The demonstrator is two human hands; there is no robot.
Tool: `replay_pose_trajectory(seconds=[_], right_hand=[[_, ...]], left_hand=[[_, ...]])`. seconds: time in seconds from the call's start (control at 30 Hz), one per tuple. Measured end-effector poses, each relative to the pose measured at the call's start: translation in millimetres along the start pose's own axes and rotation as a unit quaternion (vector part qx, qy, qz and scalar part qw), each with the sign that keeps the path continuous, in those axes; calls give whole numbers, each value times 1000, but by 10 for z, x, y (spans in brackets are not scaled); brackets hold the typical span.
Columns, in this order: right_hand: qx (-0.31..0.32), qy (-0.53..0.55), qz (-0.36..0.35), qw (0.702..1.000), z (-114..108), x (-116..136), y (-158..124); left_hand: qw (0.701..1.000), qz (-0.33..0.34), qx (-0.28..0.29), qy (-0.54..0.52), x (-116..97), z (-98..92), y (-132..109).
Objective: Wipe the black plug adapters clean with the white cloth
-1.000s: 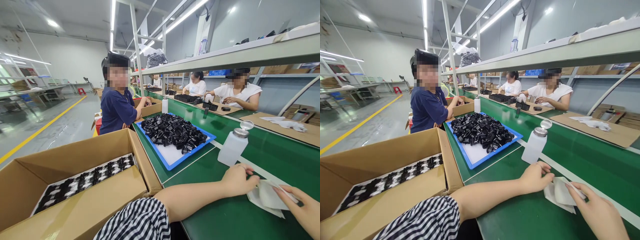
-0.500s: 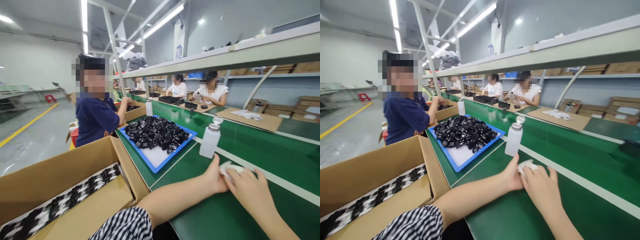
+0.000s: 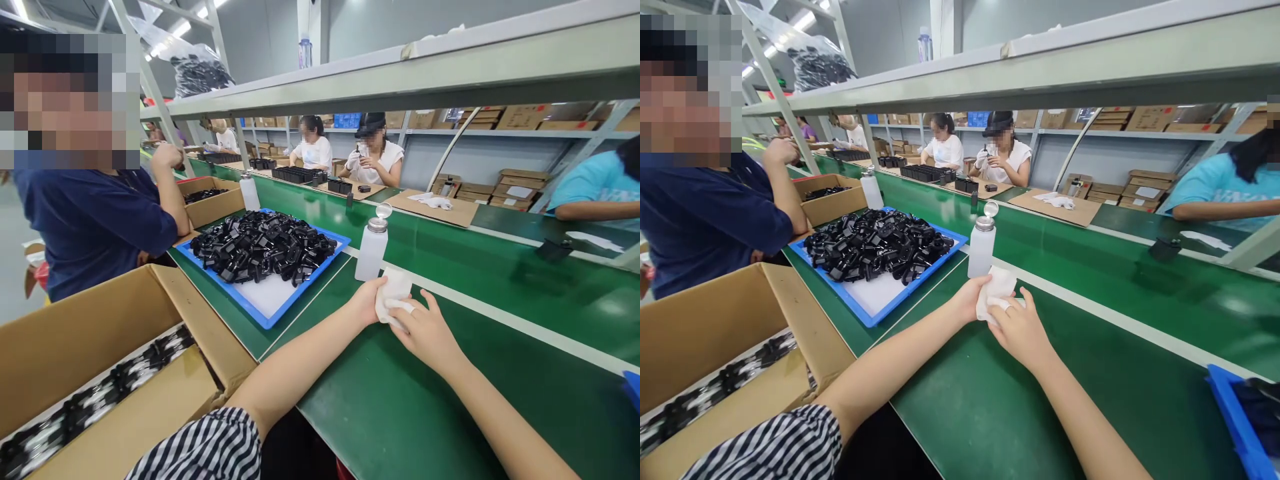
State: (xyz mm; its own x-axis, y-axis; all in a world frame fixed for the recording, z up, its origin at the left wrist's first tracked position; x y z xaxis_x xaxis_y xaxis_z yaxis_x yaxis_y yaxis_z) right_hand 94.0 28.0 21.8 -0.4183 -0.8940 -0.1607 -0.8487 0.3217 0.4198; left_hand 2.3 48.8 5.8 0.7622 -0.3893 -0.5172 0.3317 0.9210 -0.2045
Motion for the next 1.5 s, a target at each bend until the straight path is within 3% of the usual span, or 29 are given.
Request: replay_pose_trajectory(seconds=[0.13, 0.27, 0.37, 0.57, 0.8, 0.87, 0.93, 1.03, 1.1, 1.17, 1.27, 1.3, 1.37, 1.5], right_hand=[[-15, 102, 157, 982, -53, -177, -8], [-8, 163, 291, 943, -117, -343, -34], [3, 186, 307, 933, -139, -408, -34], [10, 199, 342, 919, -126, -447, -56], [0, 172, 411, 895, -93, -498, -92], [-17, 218, 438, 872, -84, -546, -105], [9, 333, 449, 829, -32, -577, -112], [68, 513, 413, 750, 60, -552, -112], [45, 572, 395, 717, 88, -541, -122], [-10, 599, 398, 695, 102, -553, -144], [-57, 629, 410, 658, 127, -582, -178], [-59, 630, 414, 655, 135, -593, -187], [-44, 597, 427, 677, 148, -618, -203], [7, 419, 464, 780, 180, -654, -225]], left_hand=[[998, 47, -19, 21, 23, 4, 0], [997, 39, 50, 50, 98, 49, 1], [992, 15, 106, 69, 137, 84, -3], [984, 8, 143, 108, 167, 120, -33], [986, 17, 102, 131, 174, 59, -11], [987, 19, 92, 128, 162, 40, 3], [988, 25, 87, 122, 150, 36, 9], [988, 37, 91, 119, 147, 61, 3], [984, 42, 78, 157, 151, 74, -6], [966, 58, 35, 250, 138, 64, -13], [902, 113, -36, 414, 80, 29, -12], [881, 126, -49, 453, 64, 16, -4], [850, 117, -65, 510, 49, -23, 26], [809, 53, -105, 576, 45, -122, 79]])
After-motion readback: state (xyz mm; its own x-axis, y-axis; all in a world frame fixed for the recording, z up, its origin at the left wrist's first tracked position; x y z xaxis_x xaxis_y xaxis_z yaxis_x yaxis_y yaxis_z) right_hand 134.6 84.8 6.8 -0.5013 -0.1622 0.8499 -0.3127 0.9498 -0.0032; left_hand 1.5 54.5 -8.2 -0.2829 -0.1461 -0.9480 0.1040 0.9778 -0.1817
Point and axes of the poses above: each hand's wrist, its own y-axis towards the middle knuckle, its own z-axis out of the palm, x = y × z, the point moved 3 cm from there along y, towards the middle knuckle, and after that the axes turned 9 degrees about x, right-handed, at the moved point
